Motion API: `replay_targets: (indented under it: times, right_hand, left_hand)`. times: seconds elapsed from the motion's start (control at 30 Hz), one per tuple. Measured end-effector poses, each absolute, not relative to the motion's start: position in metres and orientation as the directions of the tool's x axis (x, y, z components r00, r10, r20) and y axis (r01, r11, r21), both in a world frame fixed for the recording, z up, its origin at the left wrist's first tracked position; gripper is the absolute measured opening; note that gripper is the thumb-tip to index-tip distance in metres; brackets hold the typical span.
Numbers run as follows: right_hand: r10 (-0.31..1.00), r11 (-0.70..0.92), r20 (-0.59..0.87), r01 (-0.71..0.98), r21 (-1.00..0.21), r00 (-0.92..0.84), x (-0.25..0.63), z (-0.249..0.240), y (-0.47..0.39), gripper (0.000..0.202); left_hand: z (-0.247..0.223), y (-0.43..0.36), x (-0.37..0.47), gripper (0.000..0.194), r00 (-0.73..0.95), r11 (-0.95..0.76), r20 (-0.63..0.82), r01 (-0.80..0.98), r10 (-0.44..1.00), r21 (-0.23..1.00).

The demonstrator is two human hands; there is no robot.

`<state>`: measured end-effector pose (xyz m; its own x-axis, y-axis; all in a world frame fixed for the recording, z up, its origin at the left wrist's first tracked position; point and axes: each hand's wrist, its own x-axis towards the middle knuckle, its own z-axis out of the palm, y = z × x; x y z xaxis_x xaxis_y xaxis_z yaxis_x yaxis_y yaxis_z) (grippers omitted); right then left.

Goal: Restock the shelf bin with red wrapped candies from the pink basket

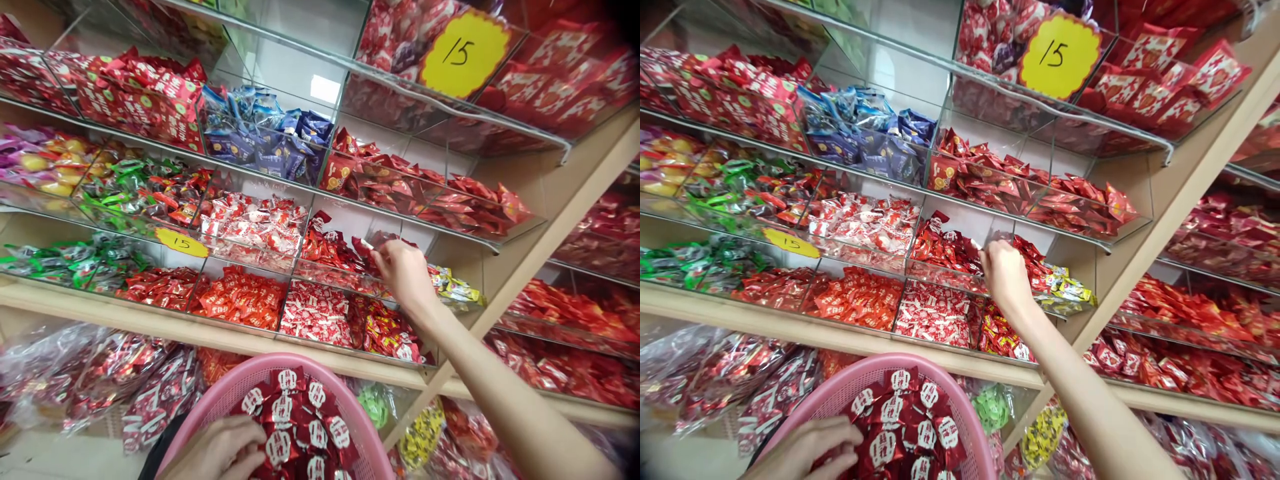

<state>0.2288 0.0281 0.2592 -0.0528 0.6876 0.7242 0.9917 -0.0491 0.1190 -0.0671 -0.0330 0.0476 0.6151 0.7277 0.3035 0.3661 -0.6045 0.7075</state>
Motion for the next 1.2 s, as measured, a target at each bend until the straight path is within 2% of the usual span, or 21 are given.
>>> replay_targets:
  times: [0.1,0.17,0.27,0.33,0.4,0.47,0.5,0.57,0.63,0.67,0.7,0.77,0.83,0.97,1.2]
  right_hand:
    - [0.543,0.26,0.801,0.958,0.123,-0.25,0.21,0.219,-0.019,0.022]
    - [0.533,0.401,0.772,0.907,0.13,-0.346,0.197,0.187,-0.048,0.018]
    - [0.478,0.546,0.708,0.807,0.223,-0.52,0.185,0.144,-0.079,0.03]
    - [0.437,0.616,0.678,0.746,0.254,-0.592,0.183,0.123,-0.09,0.037]
    - [0.432,0.663,0.666,0.715,0.223,-0.608,0.183,0.109,-0.095,0.039]
    - [0.473,0.681,0.695,0.725,0.102,-0.541,0.182,0.099,-0.095,0.039]
    - [0.522,0.673,0.721,0.739,-0.02,-0.456,0.18,0.095,-0.094,0.042]
    - [0.684,0.593,0.707,0.703,-0.392,-0.182,0.173,0.091,-0.092,0.048]
    - [0.866,0.409,0.497,0.487,-0.772,0.061,0.165,0.091,-0.09,0.042]
    - [0.929,0.297,0.353,0.343,-0.891,0.112,0.161,0.092,-0.088,0.036]
    - [0.966,0.201,0.229,0.21,-0.957,0.118,0.158,0.094,-0.087,0.032]
    - [0.994,0.085,0.087,0.035,-0.996,0.073,0.154,0.098,-0.085,0.026]
    - [0.996,0.062,0.06,-0.037,-0.997,0.064,0.153,0.1,-0.084,0.022]
    - [0.995,0.047,0.042,-0.053,-0.997,0.096,0.154,0.096,-0.085,0.022]
    - [0.99,0.023,0.013,-0.072,-0.997,0.142,0.153,0.083,-0.085,0.024]
  left_hand:
    - [0.08,-0.031,-0.047,0.03,0.596,-0.333,0.148,0.213,0.789,0.918]
    - [0.099,-0.031,-0.035,0.038,0.583,-0.06,0.05,-0.003,0.811,0.998]
    - [0.116,-0.034,-0.025,0.042,0.625,0.307,-0.053,-0.306,0.779,0.901]
    - [0.119,-0.039,-0.022,0.033,0.617,0.388,-0.075,-0.392,0.783,0.834]
    - [0.118,-0.044,-0.023,0.027,0.583,0.391,-0.093,-0.41,0.807,0.824]
    - [0.116,-0.047,-0.025,0.025,0.564,0.366,-0.092,-0.395,0.821,0.843]
    - [0.114,-0.048,-0.026,0.025,0.561,0.347,-0.082,-0.385,0.824,0.855]
    - [0.112,-0.049,-0.027,0.026,0.552,0.31,-0.065,-0.363,0.831,0.878]
    - [0.111,-0.05,-0.026,0.028,0.558,0.288,-0.06,-0.331,0.828,0.899]
    - [0.11,-0.05,-0.026,0.03,0.569,0.277,-0.055,-0.311,0.821,0.909]
    - [0.109,-0.05,-0.025,0.032,0.581,0.261,-0.049,-0.289,0.813,0.921]
    - [0.106,-0.05,-0.024,0.033,0.586,0.205,-0.037,-0.224,0.809,0.953]
    - [0.102,-0.048,-0.024,0.032,0.55,0.112,-0.021,-0.133,0.835,0.985]
    - [0.095,-0.045,-0.025,0.033,0.442,-0.003,0.019,-0.039,0.897,0.999]
    - [0.085,-0.045,-0.028,0.026,0.38,0.03,0.016,-0.113,0.925,0.993]
